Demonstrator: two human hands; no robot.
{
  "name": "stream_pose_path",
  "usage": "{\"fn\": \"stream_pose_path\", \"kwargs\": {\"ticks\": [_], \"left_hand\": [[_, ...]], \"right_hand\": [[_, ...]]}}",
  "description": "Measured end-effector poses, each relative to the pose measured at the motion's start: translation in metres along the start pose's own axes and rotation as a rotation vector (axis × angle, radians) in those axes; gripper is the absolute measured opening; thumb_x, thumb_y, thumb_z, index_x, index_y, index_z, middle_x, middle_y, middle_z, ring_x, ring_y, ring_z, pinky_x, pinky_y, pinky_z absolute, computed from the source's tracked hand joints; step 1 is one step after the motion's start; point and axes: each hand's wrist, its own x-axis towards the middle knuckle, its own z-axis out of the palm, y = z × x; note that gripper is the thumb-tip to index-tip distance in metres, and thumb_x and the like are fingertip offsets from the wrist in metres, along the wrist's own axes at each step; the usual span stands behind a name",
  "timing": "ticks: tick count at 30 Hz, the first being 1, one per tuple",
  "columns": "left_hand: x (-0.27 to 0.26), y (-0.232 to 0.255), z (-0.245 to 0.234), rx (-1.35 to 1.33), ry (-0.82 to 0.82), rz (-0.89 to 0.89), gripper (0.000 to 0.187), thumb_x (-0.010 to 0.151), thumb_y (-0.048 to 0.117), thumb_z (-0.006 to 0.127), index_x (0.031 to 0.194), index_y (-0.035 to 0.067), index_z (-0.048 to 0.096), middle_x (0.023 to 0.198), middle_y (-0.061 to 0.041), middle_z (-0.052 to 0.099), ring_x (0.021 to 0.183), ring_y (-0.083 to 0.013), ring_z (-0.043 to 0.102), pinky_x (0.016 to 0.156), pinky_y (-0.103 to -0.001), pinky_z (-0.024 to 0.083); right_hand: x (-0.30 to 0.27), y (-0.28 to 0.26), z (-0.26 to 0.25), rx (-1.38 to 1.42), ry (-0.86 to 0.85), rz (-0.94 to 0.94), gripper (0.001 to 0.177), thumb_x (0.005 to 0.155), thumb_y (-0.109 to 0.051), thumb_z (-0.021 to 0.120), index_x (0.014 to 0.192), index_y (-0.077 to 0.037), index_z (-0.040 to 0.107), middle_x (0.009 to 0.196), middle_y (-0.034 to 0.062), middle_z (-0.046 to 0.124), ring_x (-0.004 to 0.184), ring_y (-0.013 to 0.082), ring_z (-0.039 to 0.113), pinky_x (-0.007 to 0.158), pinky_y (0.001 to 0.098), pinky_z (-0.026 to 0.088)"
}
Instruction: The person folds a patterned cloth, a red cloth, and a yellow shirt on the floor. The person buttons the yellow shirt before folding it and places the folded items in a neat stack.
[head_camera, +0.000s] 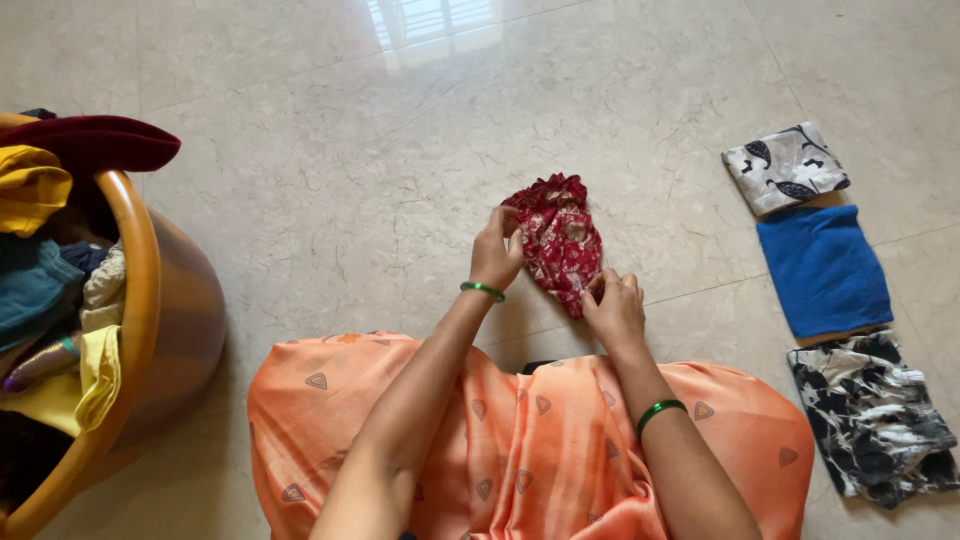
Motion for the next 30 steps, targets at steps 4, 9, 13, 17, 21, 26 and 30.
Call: {"fn": "stream_pose_path", "kwargs": {"ticks": [4, 9, 13, 17, 21, 26, 30], "left_hand": [[-0.029, -0.007, -0.01, 0.188, -0.103, 0.216, 0.03, 0.093, -0.001, 0.058, 0.12, 0.011, 0.063, 0.113, -0.009, 0.075, 0.107, -0.0281, 0.071, 0.096, -0.043, 0.053], [-0.042, -0.005, 0.0, 0.455, -0.371, 0.435, 0.056, 0.082, 0.006, 0.06, 0.137, 0.015, 0.058, 0.145, -0.006, 0.06, 0.136, -0.0245, 0.052, 0.116, -0.051, 0.036], [-0.045, -0.012, 0.003, 0.649, -0.458, 0.332, 0.06, 0.09, 0.012, 0.059, 0.149, 0.019, 0.048, 0.158, -0.005, 0.043, 0.145, -0.0251, 0.037, 0.114, -0.064, 0.023], [-0.045, -0.004, -0.003, 0.677, -0.37, 0.394, 0.059, 0.088, 0.016, 0.06, 0.146, 0.016, 0.05, 0.155, -0.006, 0.047, 0.145, -0.0273, 0.038, 0.112, -0.068, 0.023], [-0.057, 0.032, -0.003, 0.58, -0.454, 0.305, 0.037, 0.092, 0.028, 0.065, 0.124, 0.011, 0.058, 0.123, -0.014, 0.061, 0.123, -0.0342, 0.055, 0.103, -0.054, 0.044], [-0.105, 0.061, 0.008, 0.525, -0.482, 0.232, 0.034, 0.083, 0.02, 0.067, 0.112, 0.006, 0.056, 0.107, -0.019, 0.061, 0.1, -0.037, 0.062, 0.081, -0.049, 0.05], [-0.119, 0.051, 0.012, 0.567, -0.479, 0.168, 0.03, 0.089, 0.011, 0.061, 0.118, 0.006, 0.054, 0.109, -0.019, 0.062, 0.094, -0.0385, 0.064, 0.081, -0.05, 0.05]], "right_hand": [[0.0, -0.002, 0.006, 0.001, 0.146, -0.129, 0.044, 0.071, -0.019, 0.081, 0.111, -0.008, 0.065, 0.119, 0.0283, 0.053, 0.105, 0.0465, 0.055, 0.087, 0.051, 0.049], [-0.001, 0.003, 0.009, -0.086, -0.036, -0.102, 0.033, 0.081, -0.019, 0.079, 0.11, -0.01, 0.065, 0.105, 0.0169, 0.064, 0.103, 0.041, 0.059, 0.091, 0.0508, 0.05], [-0.006, 0.012, 0.016, 0.1, -0.113, -0.137, 0.023, 0.084, -0.013, 0.075, 0.105, -0.011, 0.067, 0.101, 0.0161, 0.066, 0.104, 0.035, 0.062, 0.093, 0.0453, 0.053], [-0.008, 0.013, 0.029, 0.162, -0.117, -0.09, 0.026, 0.083, -0.017, 0.08, 0.102, -0.006, 0.066, 0.092, 0.0184, 0.068, 0.084, 0.0327, 0.068, 0.08, 0.0419, 0.057], [0.007, 0.016, 0.027, 0.489, -0.219, 0.251, 0.021, 0.093, -0.019, 0.07, 0.106, -0.004, 0.062, 0.082, 0.0133, 0.075, 0.065, 0.0202, 0.074, 0.064, 0.0378, 0.059], [0.045, 0.028, 0.015, 0.359, 0.01, 0.136, 0.02, 0.095, -0.02, 0.073, 0.106, -0.005, 0.065, 0.085, 0.0109, 0.077, 0.07, 0.0153, 0.074, 0.069, 0.0328, 0.058], [0.076, 0.021, 0.011, 0.369, 0.112, 0.066, 0.032, 0.088, -0.021, 0.078, 0.114, -0.005, 0.066, 0.089, 0.0105, 0.075, 0.073, 0.0164, 0.072, 0.067, 0.0331, 0.057]]}}
